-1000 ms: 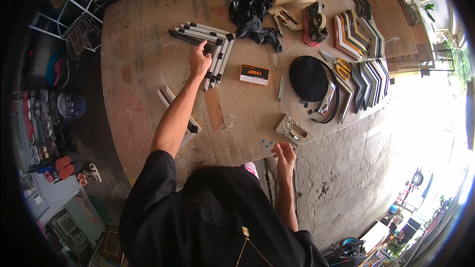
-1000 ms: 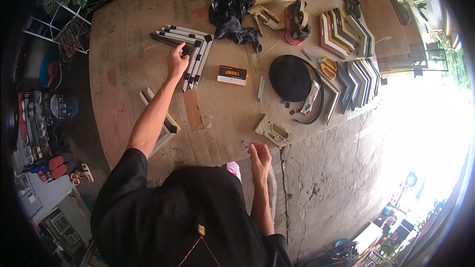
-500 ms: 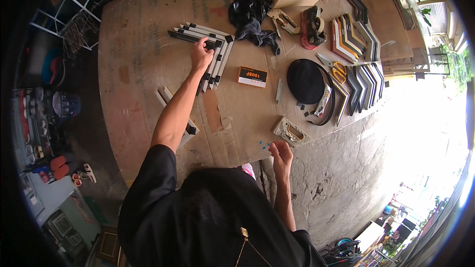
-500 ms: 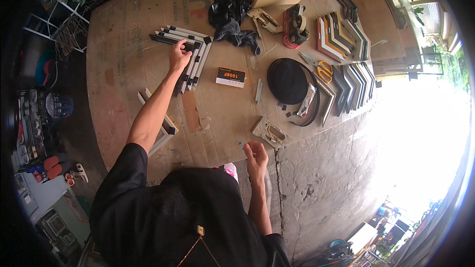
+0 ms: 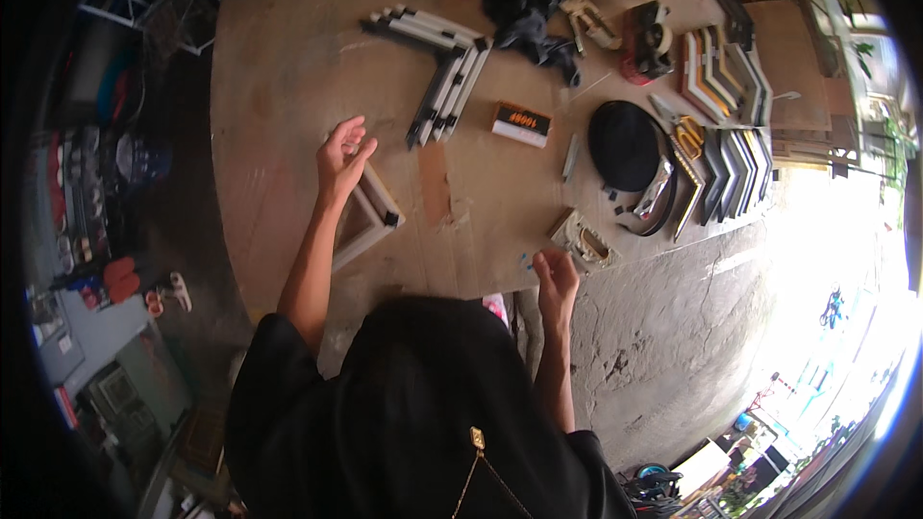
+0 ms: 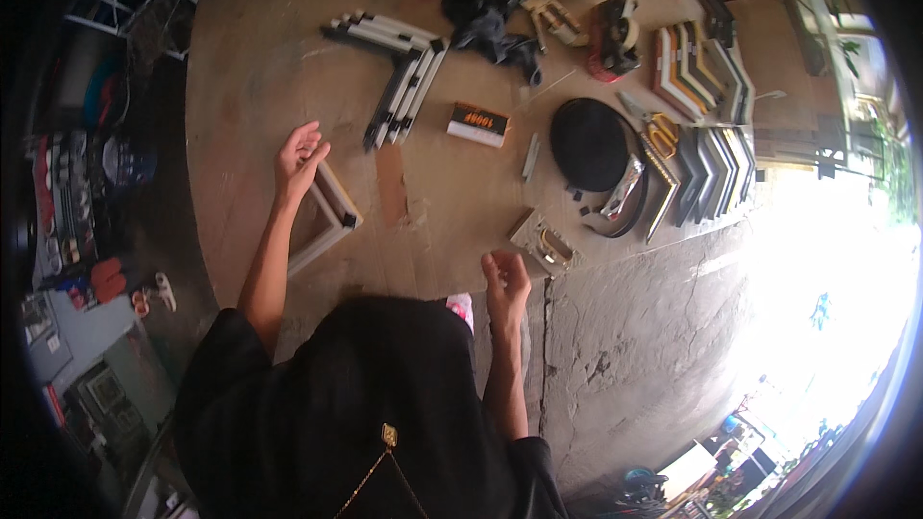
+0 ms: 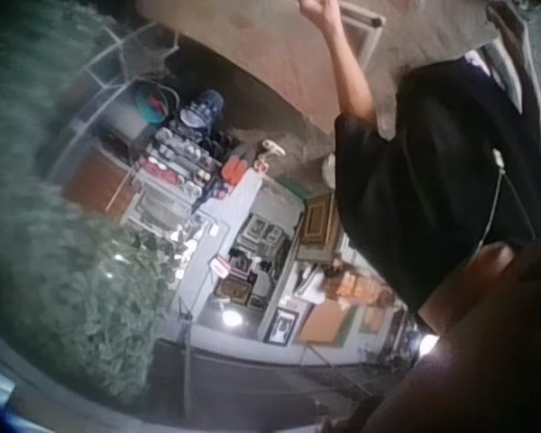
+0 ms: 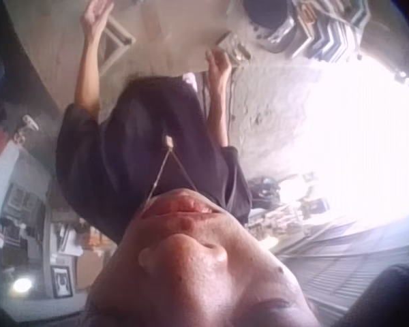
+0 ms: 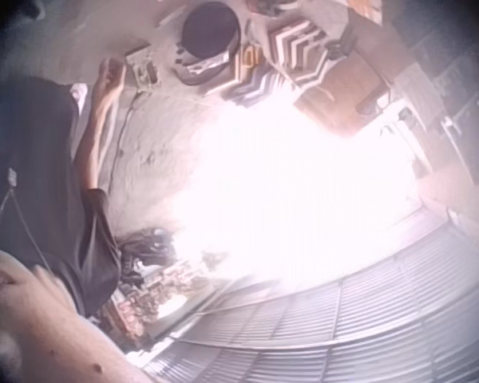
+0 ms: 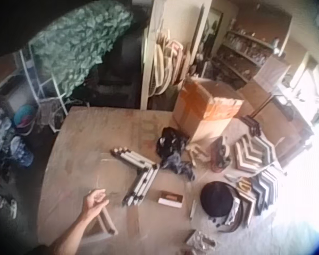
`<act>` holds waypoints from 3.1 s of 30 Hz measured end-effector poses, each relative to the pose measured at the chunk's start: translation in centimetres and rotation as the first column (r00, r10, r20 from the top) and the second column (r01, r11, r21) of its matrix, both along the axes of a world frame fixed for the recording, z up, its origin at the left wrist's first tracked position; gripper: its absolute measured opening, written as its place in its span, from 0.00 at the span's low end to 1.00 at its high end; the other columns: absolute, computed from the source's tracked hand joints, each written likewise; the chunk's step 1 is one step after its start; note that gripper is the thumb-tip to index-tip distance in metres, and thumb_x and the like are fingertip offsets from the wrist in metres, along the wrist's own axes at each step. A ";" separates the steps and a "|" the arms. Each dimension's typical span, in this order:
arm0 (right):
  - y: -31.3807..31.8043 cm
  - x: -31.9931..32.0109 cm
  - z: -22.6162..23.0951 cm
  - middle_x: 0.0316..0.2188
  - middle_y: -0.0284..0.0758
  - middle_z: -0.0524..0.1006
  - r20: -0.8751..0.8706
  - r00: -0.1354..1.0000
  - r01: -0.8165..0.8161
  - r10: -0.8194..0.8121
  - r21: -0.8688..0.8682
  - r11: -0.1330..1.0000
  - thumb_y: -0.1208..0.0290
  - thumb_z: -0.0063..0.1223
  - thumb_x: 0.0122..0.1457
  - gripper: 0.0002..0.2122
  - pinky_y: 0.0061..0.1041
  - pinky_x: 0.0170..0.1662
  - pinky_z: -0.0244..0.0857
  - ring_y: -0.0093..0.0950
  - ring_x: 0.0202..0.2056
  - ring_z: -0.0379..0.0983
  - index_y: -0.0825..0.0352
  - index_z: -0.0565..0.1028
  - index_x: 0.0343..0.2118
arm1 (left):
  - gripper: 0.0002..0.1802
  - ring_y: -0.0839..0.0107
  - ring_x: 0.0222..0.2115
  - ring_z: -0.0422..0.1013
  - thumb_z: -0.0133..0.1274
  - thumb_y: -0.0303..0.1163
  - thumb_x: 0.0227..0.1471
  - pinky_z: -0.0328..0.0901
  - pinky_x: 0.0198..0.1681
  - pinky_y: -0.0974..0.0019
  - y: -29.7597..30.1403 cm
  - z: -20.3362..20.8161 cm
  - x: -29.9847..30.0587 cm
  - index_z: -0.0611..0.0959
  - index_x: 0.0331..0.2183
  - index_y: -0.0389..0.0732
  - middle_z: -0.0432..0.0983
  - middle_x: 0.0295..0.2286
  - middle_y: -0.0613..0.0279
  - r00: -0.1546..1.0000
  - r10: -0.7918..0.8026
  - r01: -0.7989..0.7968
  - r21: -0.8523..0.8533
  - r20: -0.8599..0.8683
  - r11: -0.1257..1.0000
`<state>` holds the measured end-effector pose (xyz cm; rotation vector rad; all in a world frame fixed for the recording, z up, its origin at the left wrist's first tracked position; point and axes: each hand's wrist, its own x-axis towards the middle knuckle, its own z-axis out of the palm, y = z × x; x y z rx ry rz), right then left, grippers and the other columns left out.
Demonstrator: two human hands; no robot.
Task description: The person assembles picture frame corner pieces by attaching black plastic joiners and securing them with a stapler on a workbench.
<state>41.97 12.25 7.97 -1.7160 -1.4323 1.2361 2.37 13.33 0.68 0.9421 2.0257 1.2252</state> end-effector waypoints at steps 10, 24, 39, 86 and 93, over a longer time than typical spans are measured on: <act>1.0 -6.3 0.5 0.27 0.35 0.76 0.067 0.938 -0.339 0.340 -0.024 0.940 0.69 0.62 0.51 0.10 0.25 0.34 0.67 0.26 0.29 0.73 0.67 0.77 0.35 | 0.24 0.55 0.38 0.70 0.67 0.36 0.35 0.64 0.41 0.52 -16.9 0.8 5.2 0.79 0.38 0.45 0.75 0.34 0.57 0.862 -0.245 0.116 -0.298 -0.444 0.947; 0.0 -17.7 -8.4 0.47 0.35 0.68 0.535 0.435 -0.895 0.724 0.174 0.410 0.76 0.52 0.51 0.18 0.36 0.49 0.63 0.35 0.49 0.65 0.55 0.76 0.46 | 0.19 0.56 0.32 0.73 0.63 0.31 0.39 0.68 0.37 0.59 -17.4 -1.4 6.1 0.81 0.38 0.41 0.76 0.32 0.54 0.978 -0.155 0.136 -0.135 -0.140 0.981; 3.8 -1.0 -5.7 0.45 0.32 0.72 0.635 0.495 -0.840 0.593 0.177 0.513 0.77 0.53 0.49 0.14 0.35 0.49 0.60 0.33 0.48 0.66 0.56 0.79 0.39 | 0.23 0.53 0.43 0.67 0.63 0.40 0.45 0.61 0.48 0.52 -14.6 1.0 11.0 0.79 0.43 0.43 0.74 0.39 0.53 0.786 -0.100 0.065 -0.078 -0.611 0.995; 16.5 19.9 -4.9 0.26 0.32 0.79 -0.578 0.804 -0.199 0.141 -0.037 0.979 0.80 0.60 0.52 0.09 0.17 0.32 0.67 0.17 0.27 0.73 0.73 0.76 0.36 | 0.06 0.75 0.23 0.71 0.49 0.23 0.49 0.66 0.27 0.70 7.9 4.1 40.2 0.77 0.33 0.38 0.73 0.26 0.63 0.700 -0.300 0.357 0.047 0.649 0.933; 10.4 13.5 -5.4 0.26 0.29 0.78 -0.568 0.794 -0.408 0.216 -0.234 0.883 0.76 0.59 0.56 0.07 0.15 0.33 0.65 0.14 0.28 0.71 0.73 0.76 0.35 | 0.04 0.71 0.22 0.67 0.45 0.28 0.51 0.62 0.21 0.68 -3.4 3.3 31.8 0.74 0.31 0.41 0.70 0.27 0.60 0.375 0.105 -0.192 -0.034 0.921 0.981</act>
